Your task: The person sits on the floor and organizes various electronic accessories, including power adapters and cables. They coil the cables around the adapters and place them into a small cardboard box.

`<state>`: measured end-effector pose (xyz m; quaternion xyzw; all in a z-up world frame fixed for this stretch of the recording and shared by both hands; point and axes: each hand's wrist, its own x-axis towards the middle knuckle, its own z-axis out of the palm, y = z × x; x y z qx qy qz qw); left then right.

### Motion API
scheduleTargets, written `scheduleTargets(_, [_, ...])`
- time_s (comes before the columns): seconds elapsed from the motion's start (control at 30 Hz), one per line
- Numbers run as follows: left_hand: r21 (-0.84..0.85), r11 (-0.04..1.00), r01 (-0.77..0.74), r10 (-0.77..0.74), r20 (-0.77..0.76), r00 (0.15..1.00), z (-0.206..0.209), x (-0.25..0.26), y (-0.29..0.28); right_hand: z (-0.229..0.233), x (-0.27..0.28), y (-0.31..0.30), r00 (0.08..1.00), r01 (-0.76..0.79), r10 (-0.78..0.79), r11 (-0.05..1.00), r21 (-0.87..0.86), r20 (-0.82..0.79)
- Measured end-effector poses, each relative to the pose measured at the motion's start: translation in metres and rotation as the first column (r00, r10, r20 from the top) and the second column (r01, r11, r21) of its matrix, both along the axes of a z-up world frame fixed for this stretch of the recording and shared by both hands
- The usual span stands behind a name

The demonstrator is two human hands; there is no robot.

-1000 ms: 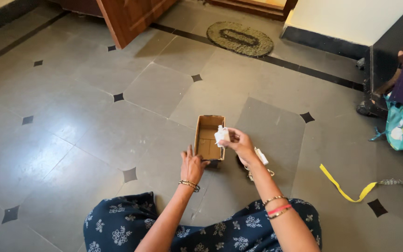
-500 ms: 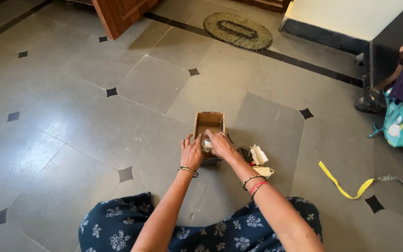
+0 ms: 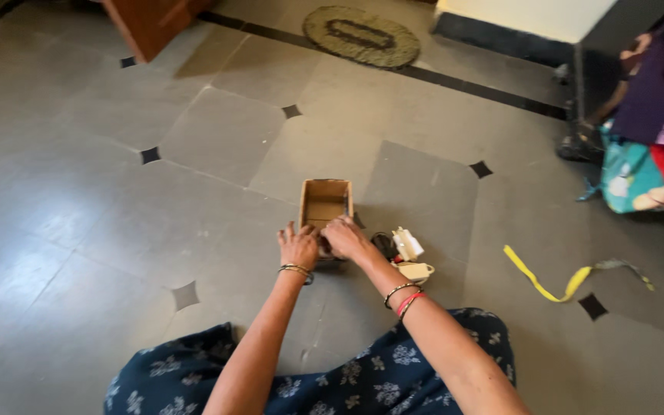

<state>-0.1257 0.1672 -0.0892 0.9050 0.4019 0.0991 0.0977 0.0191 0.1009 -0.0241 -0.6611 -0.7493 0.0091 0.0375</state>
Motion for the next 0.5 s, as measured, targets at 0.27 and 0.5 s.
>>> scheduleTargets(0.27, [-0.065,0.998,-0.006,0.016,0.149,0.989,-0.003,0.000,-0.002,0.006,0.106,-0.077,0.673,0.707,-0.625,0.701,0.095,-0.397])
scheduleTargets(0.5, [-0.098,0.995,-0.016,0.026,0.102,0.994,0.010,0.003,-0.006,-0.051,0.153,-0.123,0.533,0.661,-0.817,0.566,-0.493,-0.222])
